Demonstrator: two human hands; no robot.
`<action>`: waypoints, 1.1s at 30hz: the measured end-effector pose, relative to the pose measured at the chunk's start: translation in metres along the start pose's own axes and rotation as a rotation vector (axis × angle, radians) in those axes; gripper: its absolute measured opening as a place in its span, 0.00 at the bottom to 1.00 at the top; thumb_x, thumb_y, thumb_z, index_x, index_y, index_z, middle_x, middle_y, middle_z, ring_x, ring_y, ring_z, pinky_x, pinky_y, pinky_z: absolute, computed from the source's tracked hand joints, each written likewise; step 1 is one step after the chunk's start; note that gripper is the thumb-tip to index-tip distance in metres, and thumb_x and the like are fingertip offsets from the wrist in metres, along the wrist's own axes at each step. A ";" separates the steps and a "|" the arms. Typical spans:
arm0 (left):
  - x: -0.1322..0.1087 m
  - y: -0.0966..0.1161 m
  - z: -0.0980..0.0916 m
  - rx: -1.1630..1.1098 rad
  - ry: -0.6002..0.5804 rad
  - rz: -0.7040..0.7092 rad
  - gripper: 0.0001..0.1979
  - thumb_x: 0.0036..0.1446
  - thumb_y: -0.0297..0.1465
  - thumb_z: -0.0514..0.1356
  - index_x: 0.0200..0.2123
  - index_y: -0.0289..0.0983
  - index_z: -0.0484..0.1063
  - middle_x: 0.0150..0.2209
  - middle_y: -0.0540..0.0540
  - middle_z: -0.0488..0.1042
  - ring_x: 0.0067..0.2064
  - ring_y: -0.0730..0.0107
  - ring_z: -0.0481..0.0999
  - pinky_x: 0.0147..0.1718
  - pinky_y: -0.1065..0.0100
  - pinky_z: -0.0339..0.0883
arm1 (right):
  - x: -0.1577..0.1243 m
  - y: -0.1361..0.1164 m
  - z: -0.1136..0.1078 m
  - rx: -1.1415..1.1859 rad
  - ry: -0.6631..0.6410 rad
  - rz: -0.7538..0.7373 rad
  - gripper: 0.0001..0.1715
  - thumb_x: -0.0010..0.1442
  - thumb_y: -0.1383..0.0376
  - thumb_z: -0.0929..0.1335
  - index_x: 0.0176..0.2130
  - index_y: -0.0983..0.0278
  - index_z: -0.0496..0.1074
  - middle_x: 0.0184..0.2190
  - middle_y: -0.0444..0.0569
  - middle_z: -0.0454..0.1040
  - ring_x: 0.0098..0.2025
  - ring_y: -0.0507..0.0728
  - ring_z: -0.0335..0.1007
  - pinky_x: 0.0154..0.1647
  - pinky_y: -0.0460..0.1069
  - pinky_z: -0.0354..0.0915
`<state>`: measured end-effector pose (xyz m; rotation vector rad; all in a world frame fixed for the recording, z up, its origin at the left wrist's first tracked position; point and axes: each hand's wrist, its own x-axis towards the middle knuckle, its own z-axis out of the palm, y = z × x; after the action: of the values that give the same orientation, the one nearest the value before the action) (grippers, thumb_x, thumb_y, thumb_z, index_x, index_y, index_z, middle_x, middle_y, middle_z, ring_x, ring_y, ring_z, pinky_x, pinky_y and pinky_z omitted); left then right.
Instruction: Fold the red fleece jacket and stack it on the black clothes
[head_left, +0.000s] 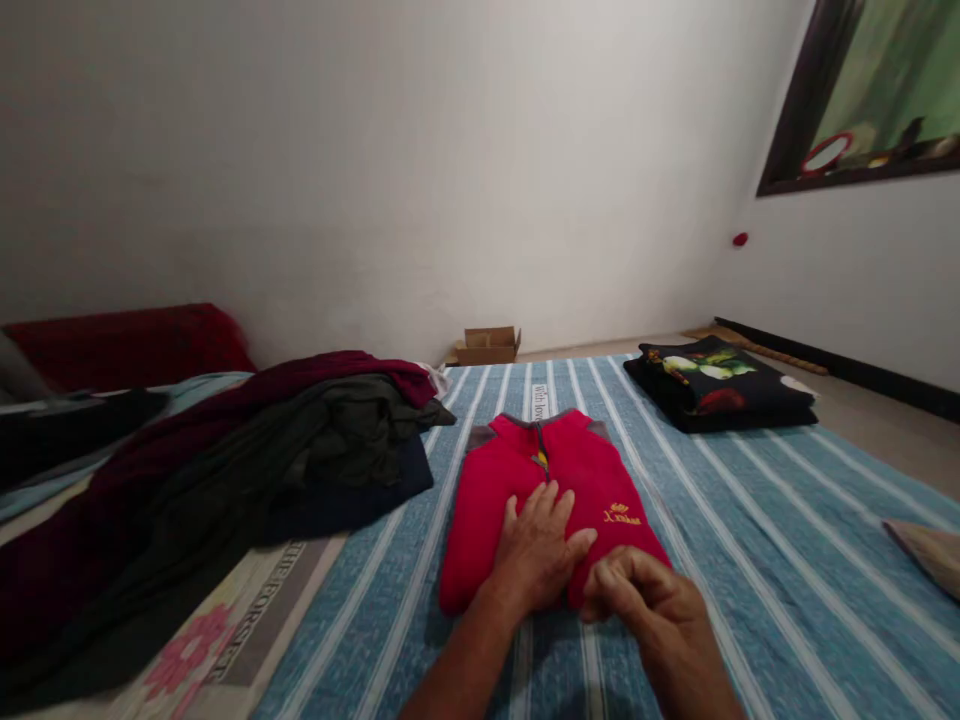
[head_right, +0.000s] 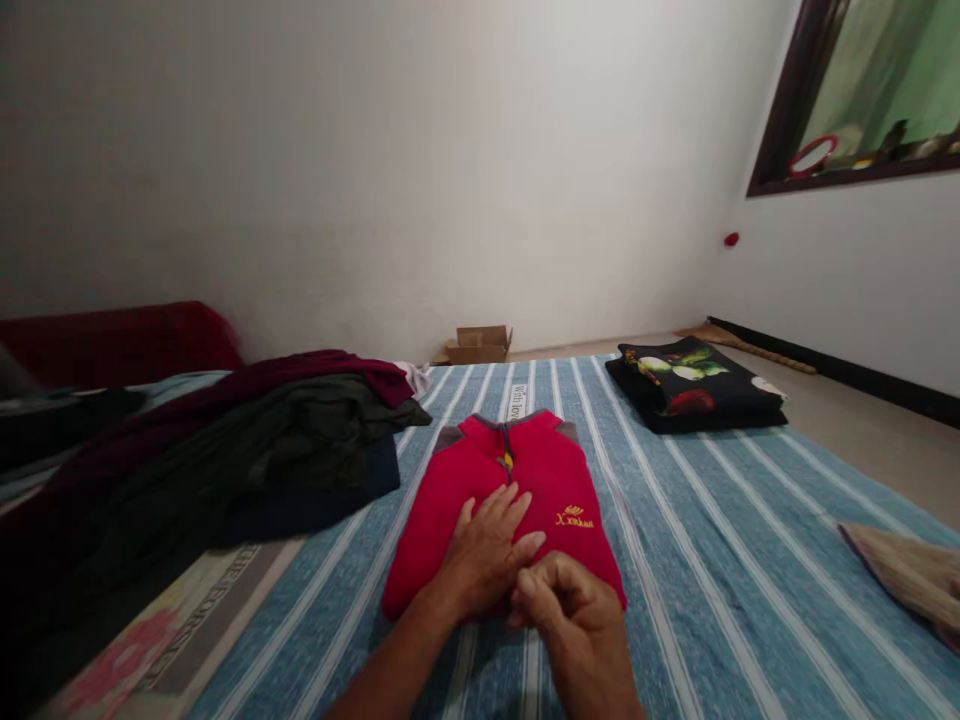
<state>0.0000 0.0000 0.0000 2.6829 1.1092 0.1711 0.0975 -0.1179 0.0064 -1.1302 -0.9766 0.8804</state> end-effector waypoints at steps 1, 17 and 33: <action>-0.001 -0.001 -0.002 -0.047 0.023 0.003 0.29 0.61 0.48 0.43 0.61 0.40 0.55 0.64 0.41 0.53 0.65 0.58 0.49 0.59 0.41 0.42 | 0.000 0.003 -0.005 -0.063 0.049 0.001 0.23 0.56 0.51 0.65 0.21 0.64 0.69 0.20 0.46 0.69 0.26 0.53 0.65 0.29 0.46 0.62; -0.062 -0.060 0.013 -0.383 0.628 -0.549 0.30 0.56 0.44 0.48 0.55 0.30 0.62 0.57 0.35 0.64 0.60 0.58 0.61 0.59 0.57 0.54 | 0.008 0.045 -0.030 -1.006 0.164 -0.750 0.15 0.58 0.66 0.65 0.47 0.61 0.68 0.49 0.53 0.71 0.53 0.62 0.65 0.54 0.61 0.60; -0.075 -0.071 0.016 -0.743 0.577 -0.708 0.26 0.51 0.49 0.54 0.40 0.34 0.76 0.36 0.44 0.79 0.42 0.56 0.76 0.40 0.64 0.66 | 0.015 0.056 -0.073 -0.277 0.480 0.256 0.37 0.52 0.45 0.66 0.52 0.67 0.64 0.32 0.47 0.75 0.35 0.59 0.72 0.36 0.51 0.67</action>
<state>-0.0975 -0.0071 -0.0354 1.5113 1.6499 1.0221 0.1668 -0.1146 -0.0560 -1.6394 -0.5711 0.6362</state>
